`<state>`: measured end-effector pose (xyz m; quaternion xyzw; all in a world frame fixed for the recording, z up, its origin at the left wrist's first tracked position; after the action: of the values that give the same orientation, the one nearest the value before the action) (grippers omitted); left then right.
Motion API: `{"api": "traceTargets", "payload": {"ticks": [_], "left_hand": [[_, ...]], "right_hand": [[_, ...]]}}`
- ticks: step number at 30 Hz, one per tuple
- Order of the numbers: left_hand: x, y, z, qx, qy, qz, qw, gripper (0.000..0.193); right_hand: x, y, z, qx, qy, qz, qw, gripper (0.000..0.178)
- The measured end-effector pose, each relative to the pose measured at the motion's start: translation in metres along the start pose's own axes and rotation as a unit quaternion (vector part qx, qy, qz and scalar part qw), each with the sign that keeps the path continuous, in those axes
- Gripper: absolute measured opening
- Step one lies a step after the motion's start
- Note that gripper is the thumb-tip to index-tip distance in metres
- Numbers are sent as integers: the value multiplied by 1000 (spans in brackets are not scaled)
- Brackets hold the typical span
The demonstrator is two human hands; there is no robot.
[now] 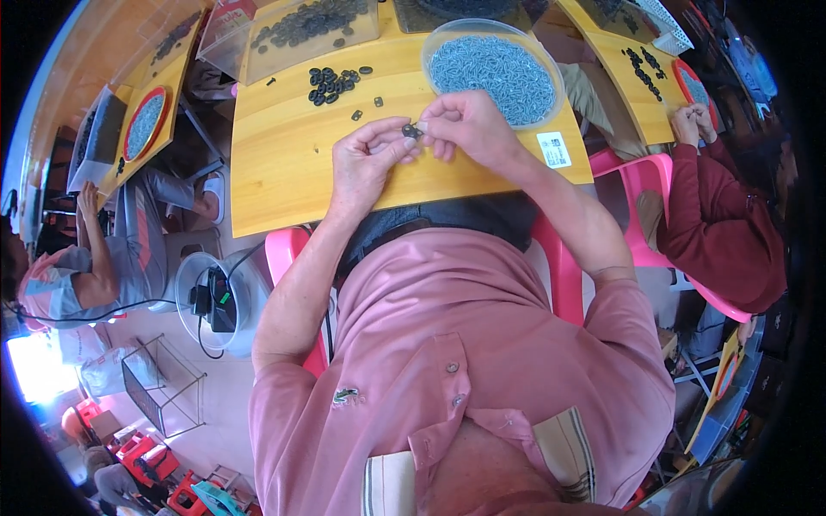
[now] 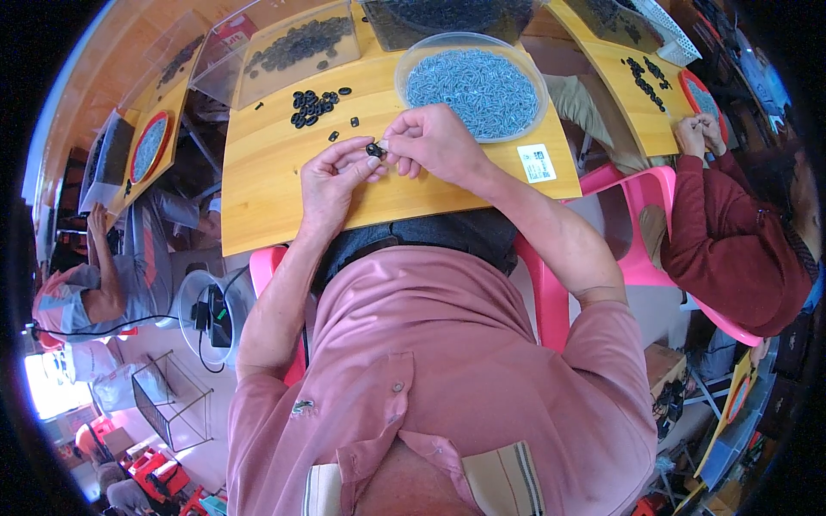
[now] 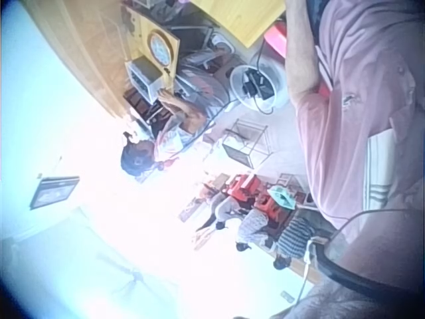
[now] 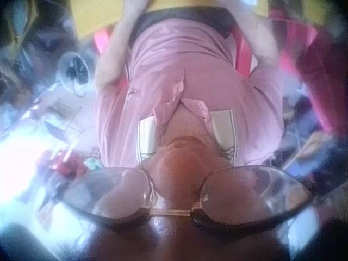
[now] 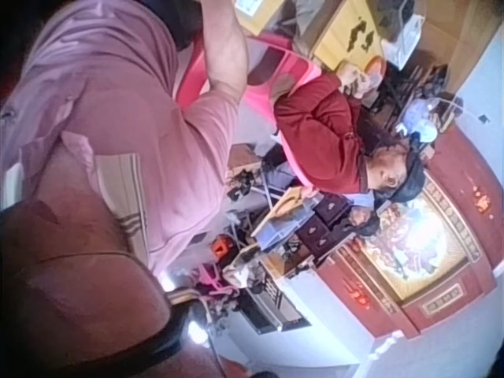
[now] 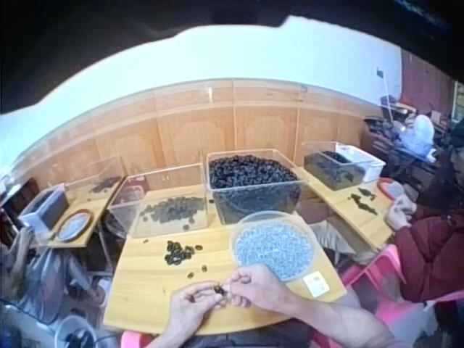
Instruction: The person assembles small components by picking pins from a tray and inserting them into plastic pieces by hand.
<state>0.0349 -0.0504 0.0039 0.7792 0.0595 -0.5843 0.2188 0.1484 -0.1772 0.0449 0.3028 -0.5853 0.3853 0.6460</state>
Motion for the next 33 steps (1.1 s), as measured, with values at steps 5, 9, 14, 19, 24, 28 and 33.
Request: {"api": "traceTargets", "payload": {"ticks": [5, 9, 14, 19, 24, 28, 33], "left_hand": [[0, 2, 0, 0, -6, 6, 1000, 27], [1, 1, 1, 2, -1, 7, 1000, 27], [0, 1, 0, -6, -11, 4, 1000, 26], [1, 0, 1, -5, -3, 7, 1000, 24], [-2, 2, 3, -8, -6, -5, 1000, 22], [-3, 3, 4, -12, -14, 3, 1000, 22], [-5, 4, 4, -15, -5, -2, 1000, 22]], "right_hand": [[3, -1, 2, -20, 2, 18, 1000, 20], [3, 0, 2, -21, 4, 27, 999, 20], [2, 1, 1, -27, 5, 18, 999, 18], [3, 3, 1, -20, 5, 11, 1000, 18], [5, 4, 2, -6, 8, 9, 1000, 17], [5, 5, 2, 8, 20, 1, 1000, 16], [3, 5, 2, 18, 20, -3, 1000, 15]]}}
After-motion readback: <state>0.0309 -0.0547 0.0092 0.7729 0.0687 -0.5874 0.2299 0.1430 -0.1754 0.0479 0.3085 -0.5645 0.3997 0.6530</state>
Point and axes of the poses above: each hand's wrist, its own z-axis away from the middle knuckle, its own y-axis out of the palm, x = y × z, the point moved 5 cm from there along -z, towards the middle knuckle, and after that the axes turned 7 degrees about y, right-handed, at the moved point
